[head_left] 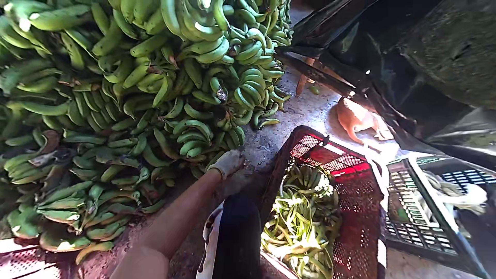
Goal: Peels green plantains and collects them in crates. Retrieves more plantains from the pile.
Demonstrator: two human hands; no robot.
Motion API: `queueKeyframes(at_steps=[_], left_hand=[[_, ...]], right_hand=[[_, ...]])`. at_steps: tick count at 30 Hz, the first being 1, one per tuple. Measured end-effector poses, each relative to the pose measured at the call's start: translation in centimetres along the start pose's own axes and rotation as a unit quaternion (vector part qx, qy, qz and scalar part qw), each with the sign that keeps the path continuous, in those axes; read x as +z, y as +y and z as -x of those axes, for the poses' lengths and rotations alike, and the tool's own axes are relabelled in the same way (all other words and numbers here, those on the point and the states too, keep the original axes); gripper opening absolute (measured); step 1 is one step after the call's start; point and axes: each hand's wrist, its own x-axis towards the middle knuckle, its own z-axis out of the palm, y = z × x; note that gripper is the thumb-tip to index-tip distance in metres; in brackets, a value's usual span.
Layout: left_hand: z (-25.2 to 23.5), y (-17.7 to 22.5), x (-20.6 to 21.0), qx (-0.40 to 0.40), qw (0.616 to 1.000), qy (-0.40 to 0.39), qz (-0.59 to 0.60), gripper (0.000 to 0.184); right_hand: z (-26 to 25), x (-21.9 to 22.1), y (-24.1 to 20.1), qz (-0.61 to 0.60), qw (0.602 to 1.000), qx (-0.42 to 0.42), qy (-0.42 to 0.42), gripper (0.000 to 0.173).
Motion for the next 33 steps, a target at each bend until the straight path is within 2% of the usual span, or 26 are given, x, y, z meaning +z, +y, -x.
queueKeyframes(at_steps=[1,2,3,4,5,7,8,11,14,18,21,23,25,26,28,30,33], left_hand=[[-1.4,-1.4,0.4,-0.062,0.996,-0.007,-0.066,0.053],[-2.9,-2.7,0.8,-0.116,0.985,0.004,-0.128,0.057],[-4.9,-4.3,1.3,-0.152,0.97,0.037,-0.186,0.063],[-7.0,-6.1,1.7,-0.171,0.953,0.081,-0.238,0.069],[-9.0,-7.7,1.8,-0.179,0.938,0.113,-0.275,0.074],[-12.4,-10.1,2.2,-0.211,0.917,0.139,-0.31,0.081],[-13.8,-10.8,2.4,-0.225,0.911,0.141,-0.314,0.083],[-15.7,-10.8,2.3,-0.258,0.924,0.151,-0.239,0.081],[-14.9,-9.9,1.0,-0.251,0.932,0.129,-0.229,0.067],[-12.2,-10.8,0.9,-0.154,0.939,0.104,-0.29,0.076],[-7.9,-10.7,1.0,-0.046,0.963,0.065,-0.257,0.051],[-6.7,-10.6,-0.9,-0.026,0.965,0.106,-0.239,0.048],[-6.9,-10.5,-4.3,-0.079,0.949,0.185,-0.244,0.058],[-7.4,-10.6,-6.3,-0.117,0.939,0.205,-0.25,0.063],[-8.5,-11.5,-8.8,-0.179,0.928,0.201,-0.257,0.067],[-9.1,-12.2,-9.1,-0.204,0.926,0.189,-0.254,0.074],[-8.9,-12.6,-8.2,-0.257,0.912,0.188,-0.258,0.09]], right_hand=[[0.6,-0.7,-6.1,-0.035,0.998,0.056,-0.004,0.037],[1.0,-0.6,-9.0,-0.04,0.999,-0.003,0.014,0.038],[1.0,-0.1,-9.9,-0.03,0.995,-0.09,0.033,0.041],[0.9,-0.1,-11.5,-0.008,0.991,-0.135,0.022,0.045],[1.0,0.0,-12.9,0.01,0.99,-0.14,0.012,0.045],[1.1,0.2,-15.0,0.019,0.994,-0.103,-0.028,0.043],[0.8,1.0,-14.2,0.016,0.994,-0.108,-0.025,0.044],[0.4,2.5,-13.1,0.007,0.993,-0.114,-0.032,0.048],[0.7,3.0,-13.1,0.016,0.992,-0.114,-0.055,0.048],[1.2,2.6,-14.3,0.021,0.989,-0.137,-0.052,0.045],[1.7,0.8,-18.4,0.016,0.989,-0.13,-0.068,0.039],[1.8,0.4,-18.9,0.023,0.986,-0.138,-0.086,0.037],[1.5,2.0,-15.9,0.029,0.982,-0.171,-0.076,0.039],[1.6,2.1,-15.9,0.029,0.982,-0.169,-0.073,0.04],[1.9,1.8,-16.8,0.031,0.986,-0.142,-0.081,0.042],[2.0,1.7,-17.0,0.03,0.988,-0.117,-0.092,0.046],[2.1,1.9,-16.0,0.026,0.988,-0.122,-0.093,0.047]])
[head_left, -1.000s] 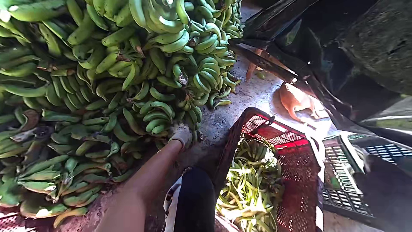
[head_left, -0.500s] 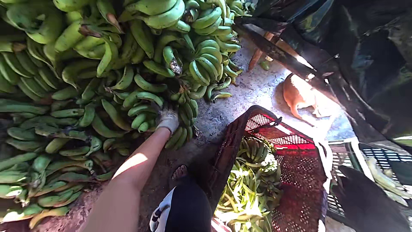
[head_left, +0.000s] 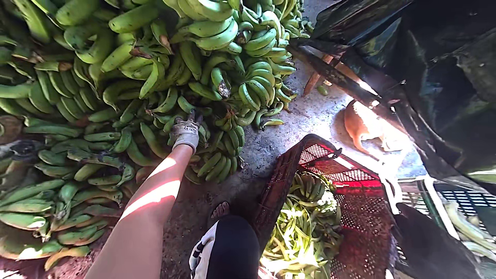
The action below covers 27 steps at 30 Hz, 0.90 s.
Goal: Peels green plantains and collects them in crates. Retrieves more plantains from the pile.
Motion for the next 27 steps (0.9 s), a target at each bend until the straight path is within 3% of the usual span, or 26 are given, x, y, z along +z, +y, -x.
queueKeyframes(at_steps=[2,3,5,6,9,11,13,15,17,20,22,24,25,27], left_hand=[[1.1,-0.5,-0.1,-0.028,1.0,-0.009,0.008,0.081],[1.9,-1.2,-0.2,-0.033,0.999,-0.013,0.014,0.067],[3.4,-2.9,-0.7,-0.012,0.999,-0.026,0.019,0.043],[4.2,-3.5,-1.1,0.013,0.999,-0.03,0.012,0.039],[6.8,-4.0,-4.0,0.121,0.992,-0.027,-0.018,0.046],[9.2,-4.8,-6.9,0.145,0.989,-0.003,-0.019,0.04],[11.0,-5.4,-10.4,0.167,0.986,0.017,-0.01,0.032],[12.9,-5.2,-13.5,0.251,0.967,0.043,-0.004,0.05],[16.2,-2.5,-17.0,0.346,0.937,0.041,-0.011,0.063],[20.0,3.7,-19.4,0.538,0.835,0.097,-0.063,0.051],[22.5,8.5,-19.5,0.607,0.778,0.132,-0.097,0.053],[24.2,13.7,-17.7,0.66,0.725,0.188,-0.06,0.053],[25.0,16.4,-16.1,0.666,0.722,0.186,-0.012,0.051],[27.2,21.6,-11.5,0.64,0.754,0.11,0.098,0.048]], right_hand=[[0.4,-0.5,-0.1,-0.004,1.0,-0.005,0.001,0.047],[0.6,-0.6,-0.3,-0.004,1.0,-0.011,-0.001,0.047],[0.9,0.2,0.6,0.003,0.998,-0.055,0.028,0.046],[1.1,0.4,0.8,0.007,0.997,-0.068,0.042,0.047],[2.1,-0.8,-1.4,-0.01,0.995,-0.077,0.067,0.046],[2.6,-1.4,-3.2,-0.025,0.997,-0.07,0.031,0.048],[2.7,0.2,-2.7,-0.038,0.992,-0.099,0.07,0.049],[3.0,0.6,-2.7,-0.05,0.989,-0.114,0.082,0.05],[3.2,-0.1,-2.6,-0.052,0.989,-0.114,0.074,0.052],[3.3,-1.2,-1.7,-0.076,0.985,-0.108,0.109,0.049],[3.6,-2.0,-0.9,-0.092,0.982,-0.093,0.135,0.048],[4.1,-2.9,-0.2,-0.104,0.982,-0.068,0.143,0.046],[4.3,-3.4,0.1,-0.111,0.981,-0.062,0.146,0.044],[4.8,-4.1,0.8,-0.122,0.979,-0.061,0.151,0.044]])
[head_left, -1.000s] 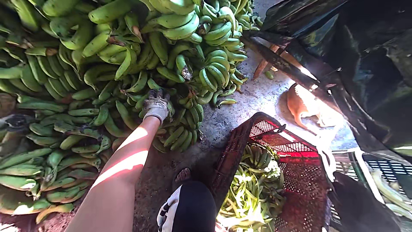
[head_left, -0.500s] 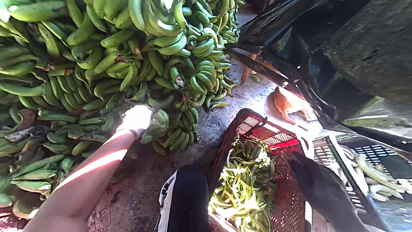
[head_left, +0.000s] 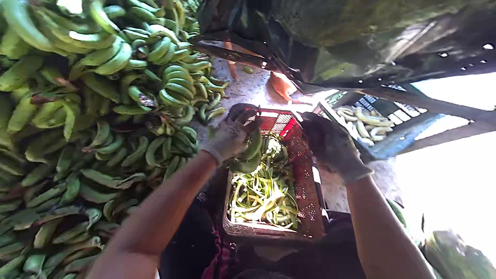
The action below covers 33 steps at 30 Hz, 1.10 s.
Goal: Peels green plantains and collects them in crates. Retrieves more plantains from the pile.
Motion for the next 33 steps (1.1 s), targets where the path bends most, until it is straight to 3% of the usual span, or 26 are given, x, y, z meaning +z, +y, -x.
queueKeyframes(at_steps=[1,3,5,6,8,10,12,14,16,19,23,26,28,30,33], left_hand=[[-0.9,1.6,3.7,-0.053,0.996,-0.039,0.058,0.05],[-1.8,3.8,11.5,-0.11,0.97,-0.19,0.103,0.056],[-1.4,5.8,16.3,-0.158,0.915,-0.365,0.059,0.059],[-0.9,6.3,17.8,-0.198,0.894,-0.4,0.03,0.058],[0.1,5.7,19.1,-0.281,0.879,-0.386,0.011,0.061],[0.4,4.4,19.2,-0.279,0.891,-0.357,-0.01,0.063],[0.4,4.6,19.4,-0.303,0.897,-0.321,-0.034,0.057],[0.6,5.3,20.1,-0.379,0.889,-0.255,-0.023,0.048],[0.6,5.3,20.4,-0.409,0.877,-0.251,-0.001,0.043],[0.6,4.9,18.3,-0.328,0.874,-0.358,-0.001,0.037],[0.2,3.2,14.9,-0.254,0.892,-0.36,0.104,0.037],[1.6,4.1,16.2,-0.251,0.879,-0.403,0.045,0.039],[2.9,5.1,18.8,-0.302,0.861,-0.407,-0.044,0.039],[3.1,5.7,21.2,-0.333,0.853,-0.389,-0.096,0.049],[2.3,7.4,21.8,-0.256,0.872,-0.407,-0.093,0.079]], right_hand=[[0.2,-0.5,0.1,0.0,1.0,0.008,-0.007,0.044],[0.4,-1.2,0.2,0.0,1.0,0.023,-0.007,0.042],[0.7,-1.6,0.6,0.002,0.999,0.035,-0.01,0.044],[0.9,-1.8,1.0,0.005,0.999,0.036,-0.004,0.044],[1.4,-2.1,2.1,0.019,0.999,0.031,-0.008,0.046],[1.9,-2.2,2.6,0.026,0.999,0.027,-0.015,0.046],[2.2,-2.4,2.5,0.023,0.999,0.03,-0.018,0.044],[2.2,-2.3,2.5,0.022,0.999,0.033,-0.016,0.044],[2.2,-2.5,2.4,0.015,0.999,0.033,-0.021,0.046],[2.3,-2.4,2.5,0.021,0.999,0.024,-0.011,0.044],[2.2,-2.5,3.0,0.028,0.999,0.017,-0.02,0.046],[2.1,-2.2,2.8,0.024,0.999,0.023,-0.019,0.044],[1.8,-1.9,2.6,0.027,0.999,0.018,-0.02,0.043],[1.6,-1.6,2.1,0.025,0.999,0.011,-0.018,0.042],[2.1,-1.4,1.2,0.022,0.998,0.02,-0.055,0.046]])
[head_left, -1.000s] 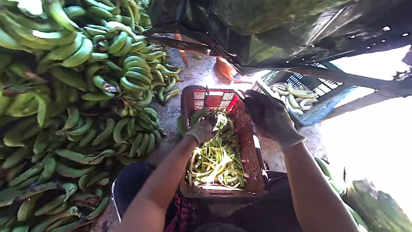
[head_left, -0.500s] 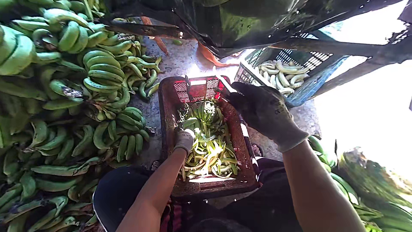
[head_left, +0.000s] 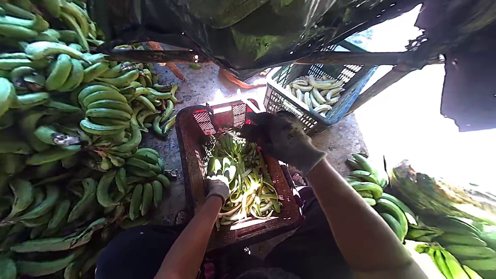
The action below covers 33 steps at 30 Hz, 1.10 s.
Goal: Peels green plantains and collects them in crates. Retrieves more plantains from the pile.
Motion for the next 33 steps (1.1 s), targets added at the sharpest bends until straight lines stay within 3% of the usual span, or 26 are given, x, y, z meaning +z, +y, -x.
queueKeyframes(at_steps=[2,5,8,11,15,17,19,21,22,23,24,25,26,27,29,30,31,33], left_hand=[[-0.3,0.6,1.0,0.0,0.999,0.022,0.036,0.086],[-1.6,-0.1,2.3,-0.031,0.993,0.08,0.085,0.067],[-0.7,-1.0,0.3,-0.057,0.975,0.065,0.203,0.056],[1.3,-2.5,-3.4,0.003,0.916,0.133,0.379,0.068],[5.6,-3.1,-8.3,-0.012,0.788,0.27,0.554,0.066],[7.6,-3.7,-10.3,0.009,0.711,0.31,0.631,0.055],[9.2,-4.7,-12.1,0.085,0.594,0.344,0.722,0.038],[10.2,-7.4,-14.0,0.255,0.429,0.33,0.801,0.026],[10.6,-9.0,-15.7,0.354,0.301,0.297,0.834,0.029],[10.9,-10.4,-17.4,0.439,0.215,0.275,0.828,0.041],[10.8,-11.4,-18.8,0.492,0.188,0.282,0.802,0.049],[10.9,-11.5,-19.8,0.522,0.188,0.278,0.785,0.052],[11.1,-11.0,-20.0,0.525,0.219,0.271,0.777,0.052],[11.3,-10.3,-19.3,0.504,0.272,0.268,0.775,0.052],[12.3,-7.9,-17.1,0.365,0.451,0.288,0.762,0.048],[12.9,-6.7,-16.4,0.299,0.505,0.294,0.754,0.044],[13.6,-6.0,-16.0,0.276,0.535,0.296,0.742,0.042],[14.6,-6.0,-15.5,0.293,0.539,0.309,0.726,0.054]], right_hand=[[0.2,0.6,-0.3,0.011,1.0,-0.008,-0.025,0.055],[0.1,1.5,-0.5,0.022,0.996,-0.007,-0.091,0.063],[0.3,2.3,-0.5,-0.007,0.991,-0.003,-0.131,0.059],[-0.1,3.6,-0.5,-0.09,0.983,0.024,-0.159,0.049],[-0.3,7.2,-1.7,-0.241,0.954,0.04,-0.173,0.048],[0.0,8.6,-2.5,-0.297,0.944,0.003,-0.141,0.048],[0.2,9.2,-3.2,-0.323,0.941,-0.028,-0.099,0.042],[0.2,8.2,-3.3,-0.323,0.94,-0.006,-0.109,0.038],[0.1,7.6,-3.2,-0.303,0.942,0.02,-0.14,0.038],[0.0,7.6,-3.0,-0.289,0.941,0.046,-0.171,0.036],[-0.1,7.7,-3.1,-0.295,0.933,0.074,-0.194,0.036],[-0.1,7.5,-3.5,-0.34,0.911,0.105,-0.209,0.037],[-0.3,7.2,-4.3,-0.432,0.868,0.135,-0.206,0.038],[-0.4,6.9,-5.3,-0.568,0.786,0.151,-0.19,0.035],[-0.6,6.9,-6.3,-0.777,0.594,0.117,-0.172,0.038],[-0.9,6.9,-6.5,-0.814,0.551,0.097,-0.159,0.039],[-1.2,6.4,-6.7,-0.81,0.564,0.093,-0.131,0.035],[-1.6,5.3,-6.8,-0.728,0.676,0.1,-0.054,0.029]])
